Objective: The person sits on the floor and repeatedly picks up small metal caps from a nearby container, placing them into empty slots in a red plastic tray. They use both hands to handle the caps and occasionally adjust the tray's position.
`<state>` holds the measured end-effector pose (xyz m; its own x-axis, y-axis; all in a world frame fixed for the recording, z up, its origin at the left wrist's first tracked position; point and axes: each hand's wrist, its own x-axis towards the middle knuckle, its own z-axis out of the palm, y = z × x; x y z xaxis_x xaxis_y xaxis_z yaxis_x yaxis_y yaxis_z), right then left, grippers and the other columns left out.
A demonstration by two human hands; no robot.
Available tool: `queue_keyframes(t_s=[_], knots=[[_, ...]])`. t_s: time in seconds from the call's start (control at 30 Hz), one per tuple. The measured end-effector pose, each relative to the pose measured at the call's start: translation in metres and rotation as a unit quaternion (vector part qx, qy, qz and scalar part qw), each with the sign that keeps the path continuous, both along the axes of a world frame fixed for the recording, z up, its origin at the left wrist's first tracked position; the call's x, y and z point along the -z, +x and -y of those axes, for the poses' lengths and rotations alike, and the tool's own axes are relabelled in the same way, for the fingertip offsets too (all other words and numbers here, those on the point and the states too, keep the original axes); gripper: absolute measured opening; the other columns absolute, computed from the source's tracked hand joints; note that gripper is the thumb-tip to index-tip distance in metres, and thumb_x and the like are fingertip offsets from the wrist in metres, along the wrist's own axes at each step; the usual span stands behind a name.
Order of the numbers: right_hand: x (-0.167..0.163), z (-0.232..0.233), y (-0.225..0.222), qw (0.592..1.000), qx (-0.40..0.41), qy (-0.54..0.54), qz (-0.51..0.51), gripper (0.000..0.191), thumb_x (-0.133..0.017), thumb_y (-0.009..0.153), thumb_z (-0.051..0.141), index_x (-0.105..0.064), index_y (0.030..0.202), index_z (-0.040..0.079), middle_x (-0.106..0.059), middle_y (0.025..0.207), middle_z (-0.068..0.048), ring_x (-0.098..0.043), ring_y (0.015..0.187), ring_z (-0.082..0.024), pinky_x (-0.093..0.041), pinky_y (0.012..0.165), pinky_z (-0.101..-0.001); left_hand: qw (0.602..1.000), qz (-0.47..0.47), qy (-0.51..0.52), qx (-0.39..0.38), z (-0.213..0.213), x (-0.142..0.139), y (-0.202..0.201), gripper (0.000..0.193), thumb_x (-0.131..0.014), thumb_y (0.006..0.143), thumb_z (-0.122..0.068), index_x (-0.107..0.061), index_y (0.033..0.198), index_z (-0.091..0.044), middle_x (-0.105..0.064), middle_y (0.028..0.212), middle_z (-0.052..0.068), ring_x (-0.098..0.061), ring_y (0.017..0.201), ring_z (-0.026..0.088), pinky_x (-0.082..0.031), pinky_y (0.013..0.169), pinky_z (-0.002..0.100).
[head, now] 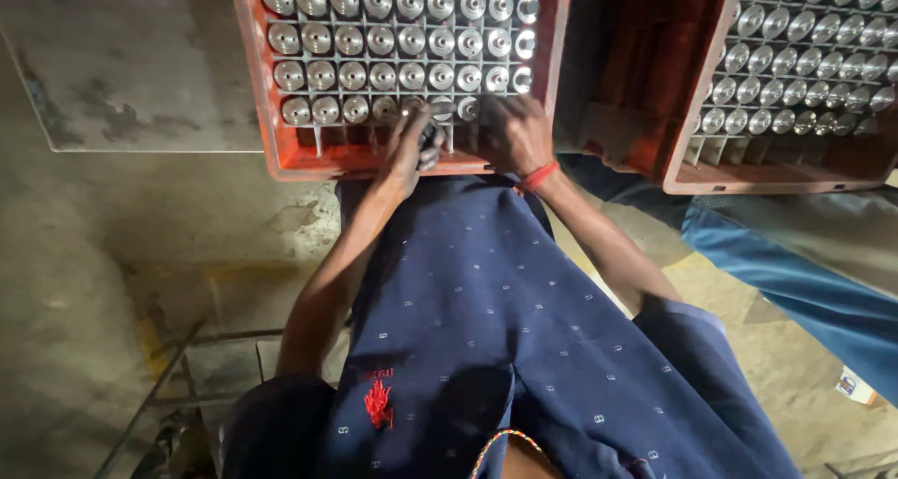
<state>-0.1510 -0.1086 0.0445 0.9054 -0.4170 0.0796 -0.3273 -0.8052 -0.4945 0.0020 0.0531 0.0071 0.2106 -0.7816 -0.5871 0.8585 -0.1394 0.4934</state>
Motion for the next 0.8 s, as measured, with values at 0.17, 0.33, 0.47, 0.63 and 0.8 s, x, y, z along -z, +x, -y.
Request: queue_keyframes(t_s=[0.17,0.33,0.47,0.63,0.8], knots=[[-0.004,-0.014,-0.010,0.897,0.129,0.421,0.041,0.029,-0.074,0.102,0.017,-0.072,0.127,0.002,-0.077,0.106,-0.005,-0.066,0.095,-0.012,-0.055,0.087,-0.0307,0.984,-0.002,-0.025,0.175,0.006,-0.017,-0.004,0.035,-0.052,0.109,-0.041,-0.049,0.130,-0.012,-0.054,0.075,0.000,-0.036,0.050,0.005,-0.026,0.042,0.021],[0.009,-0.020,-0.010,0.855,0.202,0.475,0.051,0.025,-0.077,0.100,0.017,-0.077,0.118,0.000,-0.075,0.097,-0.006,-0.064,0.084,-0.011,-0.053,0.075,-0.0288,0.988,0.066,0.047,0.131,0.006,-0.010,-0.008,0.037,-0.052,0.104,-0.040,-0.049,0.135,-0.021,-0.055,0.070,-0.001,-0.037,0.045,0.005,-0.027,0.038,0.021],[0.013,0.004,-0.002,0.920,0.223,0.288,0.144,0.025,-0.074,0.100,0.011,-0.069,0.122,-0.001,-0.077,0.103,-0.010,-0.071,0.091,-0.016,-0.058,0.083,-0.0301,0.999,-0.029,0.029,-0.029,-0.002,0.013,-0.003,0.035,-0.054,0.110,-0.037,-0.061,0.122,-0.005,-0.061,0.081,0.003,-0.050,0.060,0.009,-0.036,0.047,0.024],[0.002,0.028,0.011,0.997,0.077,0.020,0.022,0.029,-0.070,0.090,0.002,-0.073,0.118,0.003,-0.069,0.103,-0.016,-0.065,0.096,-0.032,-0.053,0.083,-0.0416,0.998,0.011,0.005,-0.068,-0.010,0.028,-0.004,0.021,-0.064,0.103,-0.024,-0.059,0.119,-0.011,-0.062,0.086,0.003,-0.052,0.064,0.008,-0.039,0.052,0.024],[0.000,0.017,0.018,0.999,0.020,-0.025,-0.027,0.036,-0.065,0.080,0.008,-0.071,0.115,0.002,-0.069,0.112,-0.015,-0.060,0.098,-0.036,-0.050,0.083,-0.0464,0.996,0.035,0.026,-0.074,-0.005,0.020,-0.004,0.023,-0.068,0.100,-0.022,-0.059,0.118,-0.011,-0.065,0.089,0.003,-0.054,0.065,0.008,-0.041,0.053,0.024]])
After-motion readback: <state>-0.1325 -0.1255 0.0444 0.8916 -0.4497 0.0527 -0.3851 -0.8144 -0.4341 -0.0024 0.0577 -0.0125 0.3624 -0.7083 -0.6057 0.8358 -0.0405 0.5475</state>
